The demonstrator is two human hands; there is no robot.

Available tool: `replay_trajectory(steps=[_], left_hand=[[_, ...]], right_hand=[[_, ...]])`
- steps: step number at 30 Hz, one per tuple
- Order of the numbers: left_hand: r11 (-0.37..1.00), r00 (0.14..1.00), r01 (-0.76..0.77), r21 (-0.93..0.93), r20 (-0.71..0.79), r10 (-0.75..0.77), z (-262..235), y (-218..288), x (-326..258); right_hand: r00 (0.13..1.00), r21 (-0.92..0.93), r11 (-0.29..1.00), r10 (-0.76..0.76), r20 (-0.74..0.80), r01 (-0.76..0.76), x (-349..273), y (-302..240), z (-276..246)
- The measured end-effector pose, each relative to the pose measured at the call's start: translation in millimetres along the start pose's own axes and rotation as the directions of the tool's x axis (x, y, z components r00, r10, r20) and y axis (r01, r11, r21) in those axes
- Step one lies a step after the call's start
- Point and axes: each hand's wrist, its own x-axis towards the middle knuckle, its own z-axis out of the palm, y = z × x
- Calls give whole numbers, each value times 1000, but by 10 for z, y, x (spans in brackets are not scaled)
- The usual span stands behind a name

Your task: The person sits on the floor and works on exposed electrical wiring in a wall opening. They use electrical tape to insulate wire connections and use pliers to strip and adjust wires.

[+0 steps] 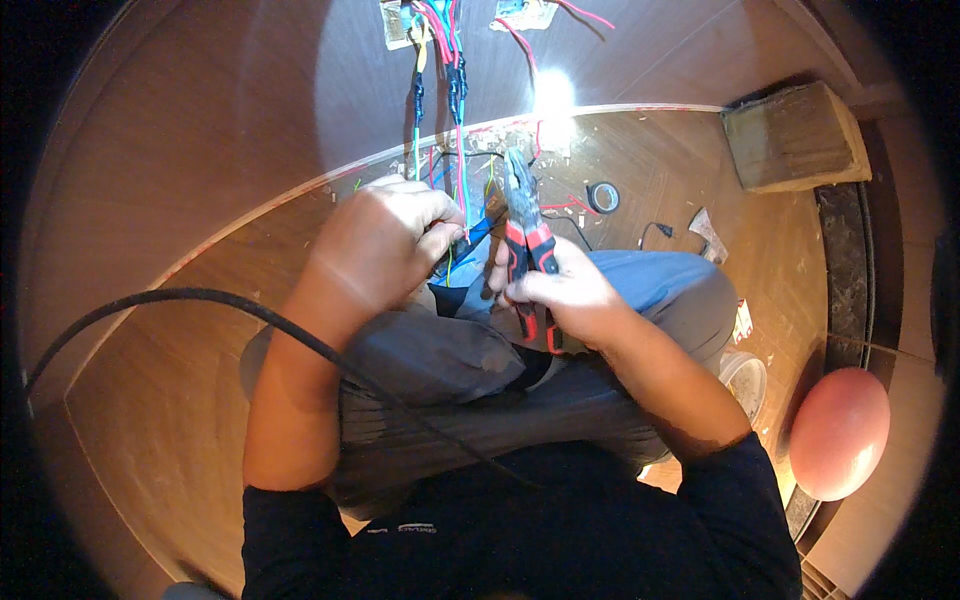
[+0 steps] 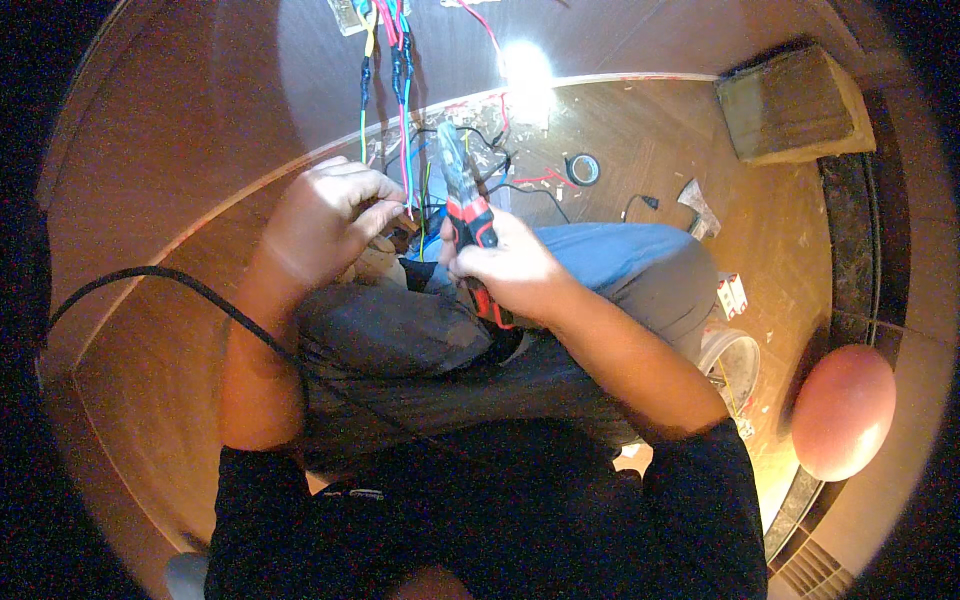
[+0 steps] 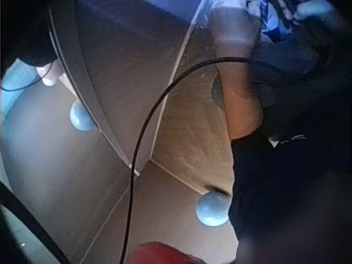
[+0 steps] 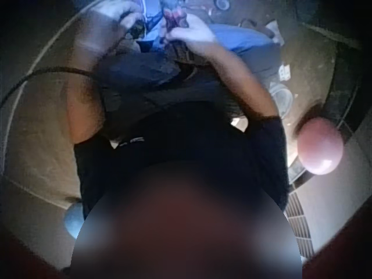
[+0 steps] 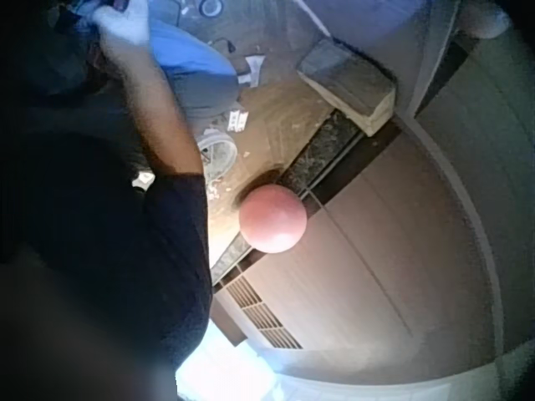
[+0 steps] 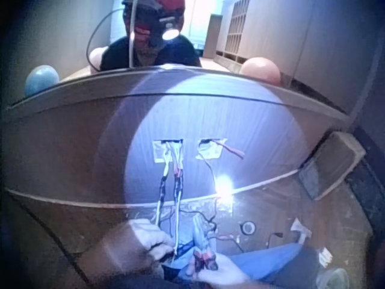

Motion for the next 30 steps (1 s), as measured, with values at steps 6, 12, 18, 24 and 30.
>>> replay_trajectory(steps=[6, 12, 18, 24, 30], left_hand=[[984, 998, -46, 173, -24, 51, 30, 66, 33], [988, 967, -123, 96, -210, 141, 170, 103, 130], [981, 972, 48, -189, -219, -89, 205, 200, 172], [235, 799, 487, -841, 321, -508, 246, 240, 210], [37, 884, 326, -945, 290, -368, 406, 122, 200]], right_hand=[[993, 24, 995, -94, -70, 96, 262, -233, 101], [974, 112, 977, -164, -158, 183, 301, -408, 102], [976, 168, 966, -176, -132, 197, 223, -504, -55], [985, -43, 984, -170, 14, 171, 126, -596, -135], [994, -11, 995, -103, 35, 103, 77, -591, -182]])
